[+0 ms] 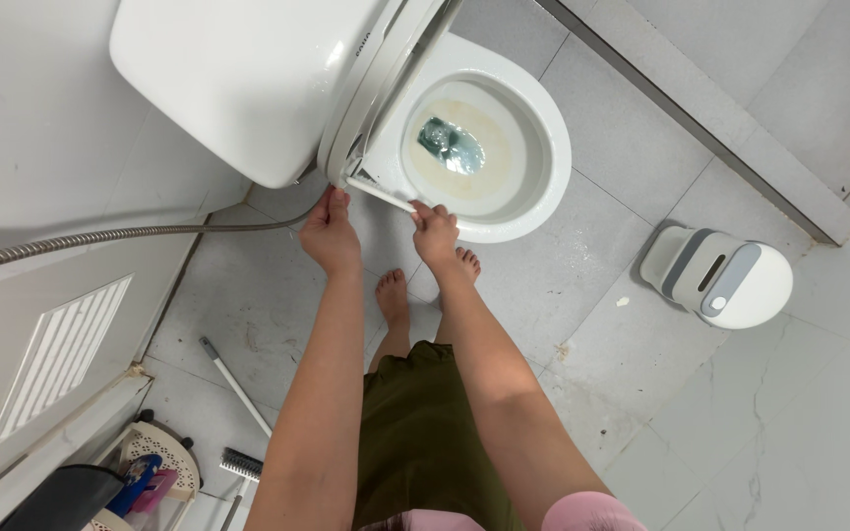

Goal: The person wipes the exterior of the toilet tank with a small brush, سپس cleans the interior of the toilet bowl with a toilet brush.

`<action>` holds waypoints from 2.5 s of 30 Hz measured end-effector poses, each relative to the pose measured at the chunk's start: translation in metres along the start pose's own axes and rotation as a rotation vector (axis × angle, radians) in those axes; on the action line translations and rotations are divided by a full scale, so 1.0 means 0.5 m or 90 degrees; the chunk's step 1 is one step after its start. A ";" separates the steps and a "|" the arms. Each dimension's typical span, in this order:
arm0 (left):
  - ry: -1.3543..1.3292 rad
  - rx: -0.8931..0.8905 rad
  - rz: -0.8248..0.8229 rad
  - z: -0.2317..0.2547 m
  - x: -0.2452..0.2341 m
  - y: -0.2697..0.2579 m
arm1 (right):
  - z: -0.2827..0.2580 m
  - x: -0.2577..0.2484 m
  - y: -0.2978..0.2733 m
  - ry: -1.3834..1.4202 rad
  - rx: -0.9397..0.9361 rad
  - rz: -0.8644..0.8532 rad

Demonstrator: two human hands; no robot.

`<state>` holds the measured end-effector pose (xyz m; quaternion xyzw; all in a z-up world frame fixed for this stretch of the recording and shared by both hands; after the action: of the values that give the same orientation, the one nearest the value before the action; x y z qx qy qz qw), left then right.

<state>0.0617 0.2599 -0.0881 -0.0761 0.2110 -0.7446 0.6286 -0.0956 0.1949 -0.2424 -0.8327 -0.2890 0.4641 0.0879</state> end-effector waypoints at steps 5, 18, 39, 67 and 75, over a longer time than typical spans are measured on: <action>0.103 0.010 0.000 -0.004 -0.006 -0.001 | -0.012 -0.047 0.018 -0.024 0.011 0.013; 0.086 0.001 0.004 -0.043 -0.008 0.006 | 0.017 0.119 0.049 0.104 0.217 -0.124; 0.057 -0.021 0.014 -0.050 -0.006 0.000 | -0.072 0.128 0.061 0.351 0.329 -0.246; -0.061 -0.100 0.013 0.019 0.027 -0.038 | -0.106 -0.141 -0.099 0.328 0.129 0.018; -0.054 -0.106 0.000 0.031 0.022 -0.037 | -0.165 -0.223 -0.098 -0.052 0.000 0.124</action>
<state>0.0487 0.2481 -0.0684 -0.1597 0.2456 -0.7203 0.6288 -0.0924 0.1824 -0.0959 -0.8374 -0.2099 0.5037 0.0305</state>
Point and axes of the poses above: each hand's wrist, its own y-axis towards the middle knuckle, its own x-axis out of the palm, z = x × y, the point moved 3 cm from there along y, towards the middle knuckle, and after that the axes turned 4 degrees about -y, right-handed, at the moved point
